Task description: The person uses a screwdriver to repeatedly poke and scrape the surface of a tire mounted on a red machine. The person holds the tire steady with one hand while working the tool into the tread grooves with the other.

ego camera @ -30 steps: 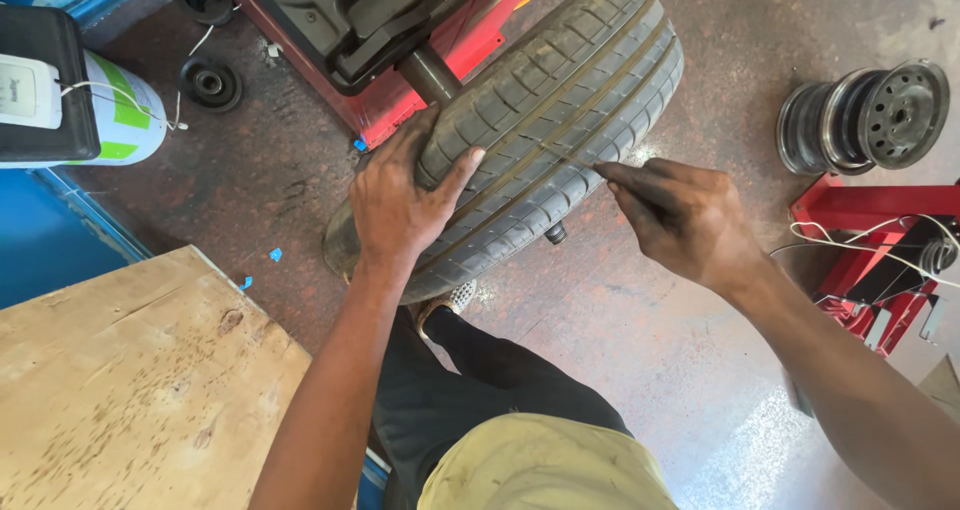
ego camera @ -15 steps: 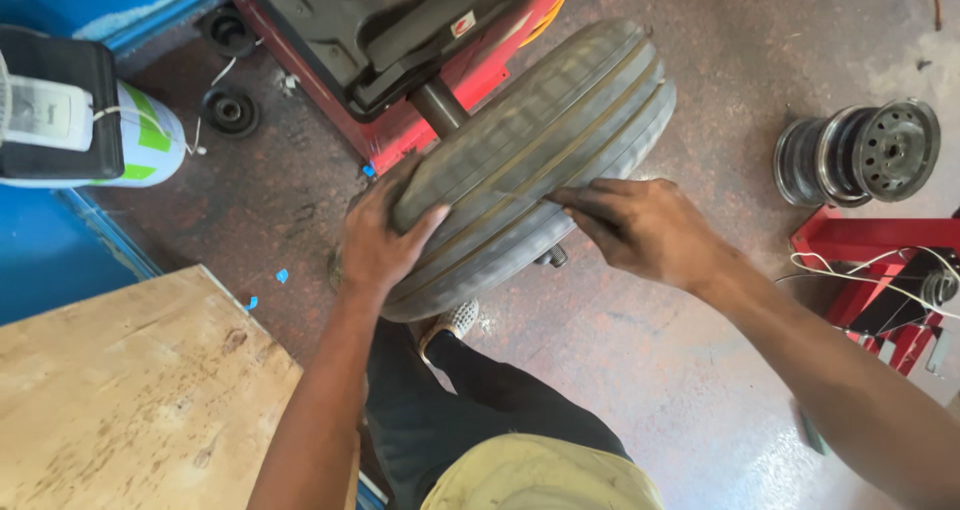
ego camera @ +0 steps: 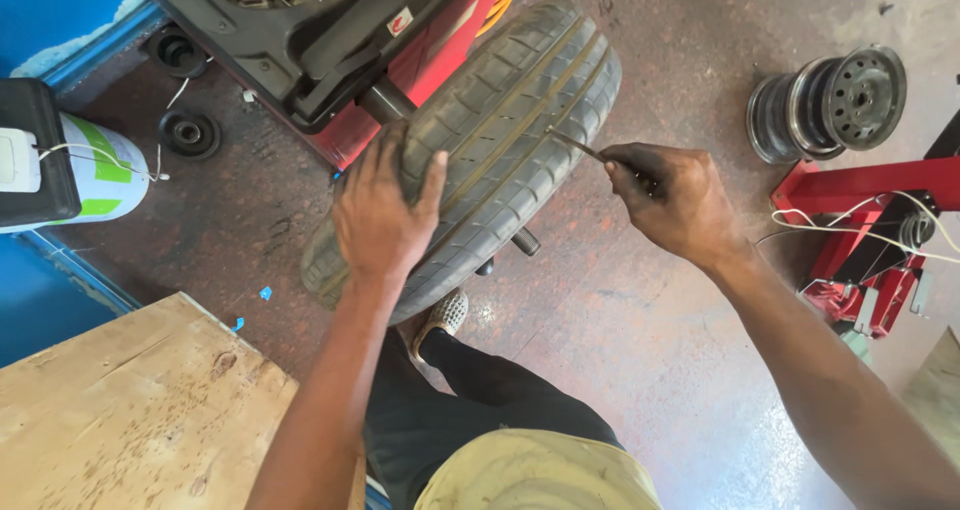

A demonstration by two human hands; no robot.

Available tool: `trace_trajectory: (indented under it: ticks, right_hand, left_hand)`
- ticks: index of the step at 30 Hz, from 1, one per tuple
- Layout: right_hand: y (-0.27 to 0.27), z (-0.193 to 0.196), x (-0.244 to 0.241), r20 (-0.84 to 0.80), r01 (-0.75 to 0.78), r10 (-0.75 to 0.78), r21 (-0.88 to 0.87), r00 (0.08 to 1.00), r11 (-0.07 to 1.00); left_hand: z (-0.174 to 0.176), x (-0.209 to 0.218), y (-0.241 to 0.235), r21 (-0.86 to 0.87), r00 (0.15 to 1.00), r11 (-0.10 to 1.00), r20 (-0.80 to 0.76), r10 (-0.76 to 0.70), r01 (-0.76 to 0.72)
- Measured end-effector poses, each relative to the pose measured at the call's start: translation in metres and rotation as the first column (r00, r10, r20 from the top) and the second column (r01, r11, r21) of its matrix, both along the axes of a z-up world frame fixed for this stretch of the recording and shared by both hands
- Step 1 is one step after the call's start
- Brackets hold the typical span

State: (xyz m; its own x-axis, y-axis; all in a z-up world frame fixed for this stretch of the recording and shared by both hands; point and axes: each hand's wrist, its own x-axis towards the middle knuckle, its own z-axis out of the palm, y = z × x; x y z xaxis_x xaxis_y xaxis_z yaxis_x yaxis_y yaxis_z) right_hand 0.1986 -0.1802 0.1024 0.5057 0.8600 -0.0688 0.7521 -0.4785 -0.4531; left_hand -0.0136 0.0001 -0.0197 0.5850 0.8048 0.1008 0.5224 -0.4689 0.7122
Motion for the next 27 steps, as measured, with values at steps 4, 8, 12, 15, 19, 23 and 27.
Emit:
trace_trajectory:
  ticks: [4, 8, 12, 15, 19, 23, 27]
  right_hand:
    - [0.020, 0.029, -0.014, 0.181, -0.041, 0.060, -0.103, 0.982, 0.994]
    - [0.039, 0.039, -0.026, 0.154, 0.071, -0.011, -0.394, 0.988, 0.916]
    - [0.064, 0.027, -0.029, -0.004, 0.106, -0.119, -0.430, 0.993, 0.896]
    - [0.074, 0.019, -0.027, 0.021, 0.300, -0.312, -0.348, 0.950, 0.888]
    - [0.099, 0.010, -0.025, 0.045, 0.541, -0.560, -0.333, 0.827, 0.772]
    - [0.119, -0.005, -0.009, 0.048, 0.656, -0.685, -0.341, 0.727, 0.673]
    - [0.135, -0.041, -0.032, 0.098, 0.771, -0.775, -0.231, 0.625, 0.593]
  left_hand:
    - [0.003, -0.002, 0.001, 0.042, 1.000, 0.999, 0.016, 0.008, -0.009]
    - [0.007, 0.013, -0.001, 0.061, 0.997, 0.998, -0.071, -0.027, 0.032]
    - [0.018, 0.030, 0.020, -0.100, 0.980, 0.982, -0.101, -0.171, 0.161]
    - [0.027, 0.038, 0.043, -0.285, 0.946, 0.910, -0.038, -0.323, 0.300]
    - [0.037, 0.049, 0.054, -0.260, 0.926, 0.895, -0.008, -0.377, 0.362]
    - [0.038, 0.064, 0.052, -0.320, 0.910, 0.886, -0.133, -0.394, 0.336]
    - [0.038, 0.066, 0.059, -0.327, 0.887, 0.875, -0.172, -0.428, 0.358]
